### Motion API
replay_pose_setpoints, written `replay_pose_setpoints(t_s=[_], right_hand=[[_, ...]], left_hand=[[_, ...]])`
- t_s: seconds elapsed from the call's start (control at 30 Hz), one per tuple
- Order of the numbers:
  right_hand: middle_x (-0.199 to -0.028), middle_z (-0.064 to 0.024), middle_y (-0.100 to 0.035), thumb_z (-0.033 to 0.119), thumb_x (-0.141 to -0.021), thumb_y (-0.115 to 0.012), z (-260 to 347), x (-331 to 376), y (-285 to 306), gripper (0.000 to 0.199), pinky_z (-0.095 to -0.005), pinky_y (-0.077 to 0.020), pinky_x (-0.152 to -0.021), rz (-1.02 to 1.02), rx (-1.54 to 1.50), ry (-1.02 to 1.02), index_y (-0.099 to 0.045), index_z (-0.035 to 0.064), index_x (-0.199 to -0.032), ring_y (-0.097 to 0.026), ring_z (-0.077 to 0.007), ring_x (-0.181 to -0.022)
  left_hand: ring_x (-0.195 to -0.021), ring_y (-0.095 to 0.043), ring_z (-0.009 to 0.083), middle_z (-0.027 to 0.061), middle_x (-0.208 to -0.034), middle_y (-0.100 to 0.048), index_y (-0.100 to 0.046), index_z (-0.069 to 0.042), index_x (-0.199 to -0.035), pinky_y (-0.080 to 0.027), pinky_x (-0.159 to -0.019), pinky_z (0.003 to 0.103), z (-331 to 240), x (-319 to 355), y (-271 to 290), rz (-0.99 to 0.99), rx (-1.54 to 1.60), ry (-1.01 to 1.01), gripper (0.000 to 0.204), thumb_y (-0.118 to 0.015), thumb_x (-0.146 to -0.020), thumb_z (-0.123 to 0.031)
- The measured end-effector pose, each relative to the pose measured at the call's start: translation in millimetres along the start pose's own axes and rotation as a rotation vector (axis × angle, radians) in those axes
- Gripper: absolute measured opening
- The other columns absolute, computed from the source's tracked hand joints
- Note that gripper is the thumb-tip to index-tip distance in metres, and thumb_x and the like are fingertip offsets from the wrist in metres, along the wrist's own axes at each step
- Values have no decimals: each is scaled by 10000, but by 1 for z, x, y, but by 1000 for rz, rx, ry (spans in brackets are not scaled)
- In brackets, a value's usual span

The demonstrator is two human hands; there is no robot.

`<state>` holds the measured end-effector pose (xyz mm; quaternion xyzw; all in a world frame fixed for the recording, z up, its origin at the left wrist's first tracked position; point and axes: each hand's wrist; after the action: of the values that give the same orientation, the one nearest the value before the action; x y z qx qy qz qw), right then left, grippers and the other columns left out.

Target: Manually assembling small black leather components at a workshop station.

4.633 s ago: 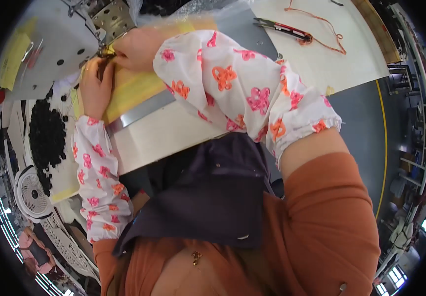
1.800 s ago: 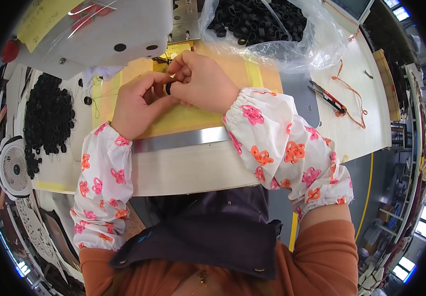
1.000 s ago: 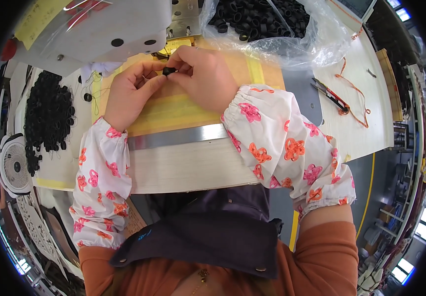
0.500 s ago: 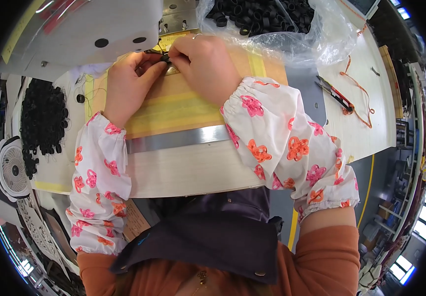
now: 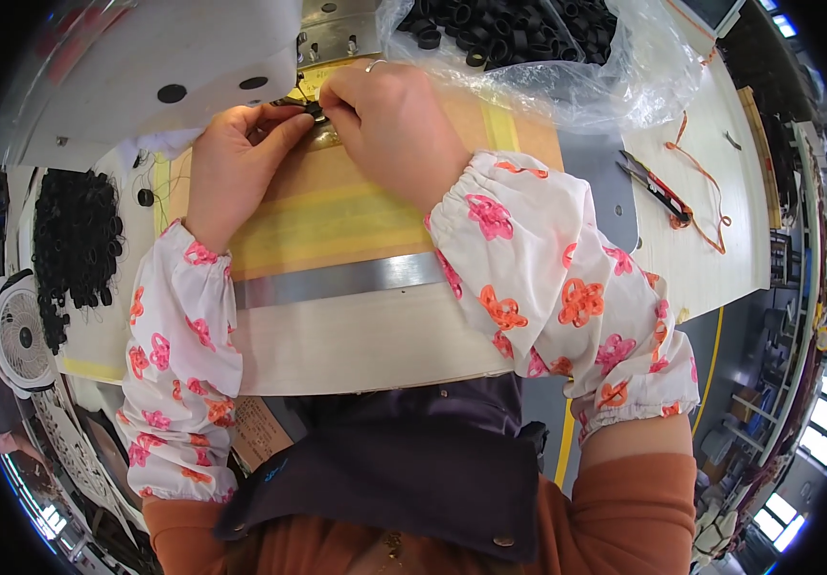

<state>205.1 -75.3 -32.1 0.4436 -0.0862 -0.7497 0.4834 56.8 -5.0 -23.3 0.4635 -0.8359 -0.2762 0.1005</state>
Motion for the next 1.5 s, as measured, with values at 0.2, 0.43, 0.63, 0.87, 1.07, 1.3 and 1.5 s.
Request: replay_pose_setpoints(t_s=[0.2,0.43,0.63,0.87,1.07,1.3,1.5], right_hand=[[-640,-126,-597,41,-694,-624,1,-3,2,83,-269,-444,-505,19,-11,-27,-595,-25,-735,-578,-199,-539],[-597,-103,-587,77,-676,-661,1,-10,9,132,-251,-447,-508,148,17,-178,-599,-30,-722,-562,-157,-519],[-595,-97,-586,102,-667,-675,2,-11,11,161,-250,-444,-507,173,57,-163,-606,-25,-737,-560,-145,-519],[-607,-113,-583,112,-665,-656,0,-10,9,148,-295,-444,-514,168,38,-190,-578,-11,-693,-564,-212,-542],[-599,-112,-581,107,-659,-656,-2,-13,2,140,-300,-446,-514,151,22,-182,-573,-4,-683,-564,-220,-535],[-586,-101,-575,106,-668,-663,0,-16,6,158,-286,-438,-498,120,5,-165,-560,-13,-679,-557,-185,-511],[-579,-89,-571,151,-671,-684,-1,-3,2,188,-281,-437,-490,78,-12,-146,-568,4,-694,-555,-173,-508]], left_hand=[[-535,-555,96,33,-623,-614,-634,-19,-816,-423,-520,218,7,-4,0,-12,-56,-29,258,-603,-754,-267],[-535,-558,99,17,-623,-614,-632,-43,-808,-417,-507,224,8,-5,2,-8,-177,-8,259,-606,-748,-294],[-525,-540,85,-1,-621,-609,-630,-56,-796,-404,-507,215,8,-5,3,-16,-132,-61,238,-614,-738,-286],[-505,-502,57,-23,-582,-571,-622,-60,-782,-382,-483,207,11,-4,0,-11,-92,-53,244,-630,-734,-300],[-501,-500,59,-31,-582,-572,-625,-80,-781,-381,-480,208,20,-10,5,2,-100,-11,239,-636,-731,-313],[-495,-517,84,-16,-583,-581,-623,-86,-778,-390,-479,238,10,-13,10,1,-155,-1,249,-631,-732,-330],[-536,-567,233,73,-599,-579,-613,-101,-877,-431,-506,350,4,8,14,-75,-385,-180,187,-565,-770,-247]])
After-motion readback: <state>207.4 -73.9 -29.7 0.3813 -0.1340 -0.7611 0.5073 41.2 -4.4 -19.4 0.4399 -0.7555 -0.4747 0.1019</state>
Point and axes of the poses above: each hand's wrist, its own x-axis away from the middle knuckle, its own y-axis out of the back of the hand, z = x × y
